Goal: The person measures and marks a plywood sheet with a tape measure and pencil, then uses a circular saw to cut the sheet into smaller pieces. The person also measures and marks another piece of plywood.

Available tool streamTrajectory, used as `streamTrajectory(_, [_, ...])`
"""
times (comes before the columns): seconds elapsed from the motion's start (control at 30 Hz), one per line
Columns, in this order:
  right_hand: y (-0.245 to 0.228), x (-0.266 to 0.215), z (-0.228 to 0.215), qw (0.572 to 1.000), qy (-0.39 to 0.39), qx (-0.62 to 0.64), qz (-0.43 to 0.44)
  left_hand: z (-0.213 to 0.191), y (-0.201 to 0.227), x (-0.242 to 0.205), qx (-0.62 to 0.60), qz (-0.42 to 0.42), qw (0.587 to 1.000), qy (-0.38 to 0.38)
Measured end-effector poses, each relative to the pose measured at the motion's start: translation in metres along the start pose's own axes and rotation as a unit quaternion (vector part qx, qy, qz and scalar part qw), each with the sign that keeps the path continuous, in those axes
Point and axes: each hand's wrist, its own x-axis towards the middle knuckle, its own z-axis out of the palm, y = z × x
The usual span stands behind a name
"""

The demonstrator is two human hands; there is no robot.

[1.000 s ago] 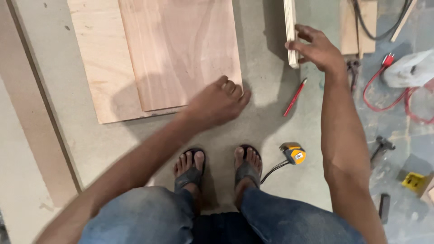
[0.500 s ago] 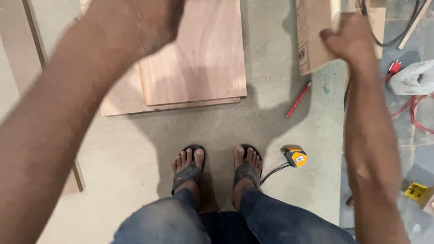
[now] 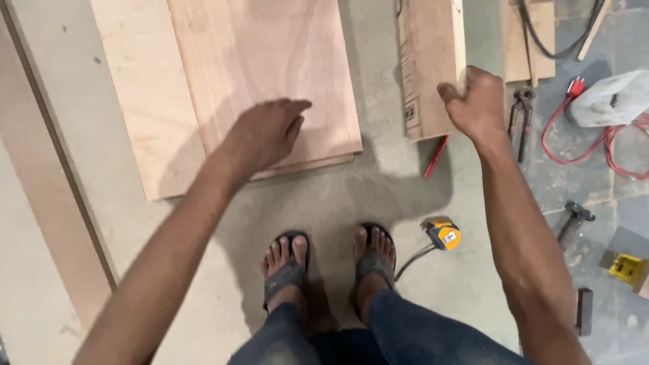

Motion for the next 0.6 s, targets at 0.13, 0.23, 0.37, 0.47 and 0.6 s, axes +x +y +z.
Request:
streamTrajectory(0.13, [-0.038,-0.011,-0.035,0.984,-0.035,0.137,0.106,0.028,-0.014,-0.01,-0.086,-0.01,0.995,0.049])
streamTrajectory(0.23, [-0.056,-0.022,-0.037,0.927,-0.038,0.367,0.071,0.048,-0.027,-0.009,-0.201,0.007,0.975,0.092])
streamTrajectory(0.37, [-0.055,-0.01,0.008,0.825,-0.051,0.529,0.19,0.09,-0.019,0.01,-0.547,-0.102,0.831,0.025])
streamTrajectory(0.47, [-0.049,-0.013,0.072,0.845,-0.101,0.497,0.172,0.12,-0.02,0.009,-0.558,-0.141,0.813,0.086])
streamTrajectory(0.6, [-0.046,-0.03,0.139,0.922,-0.164,0.301,0.18,0.133,-0.032,0.0,-0.552,-0.273,0.782,0.094])
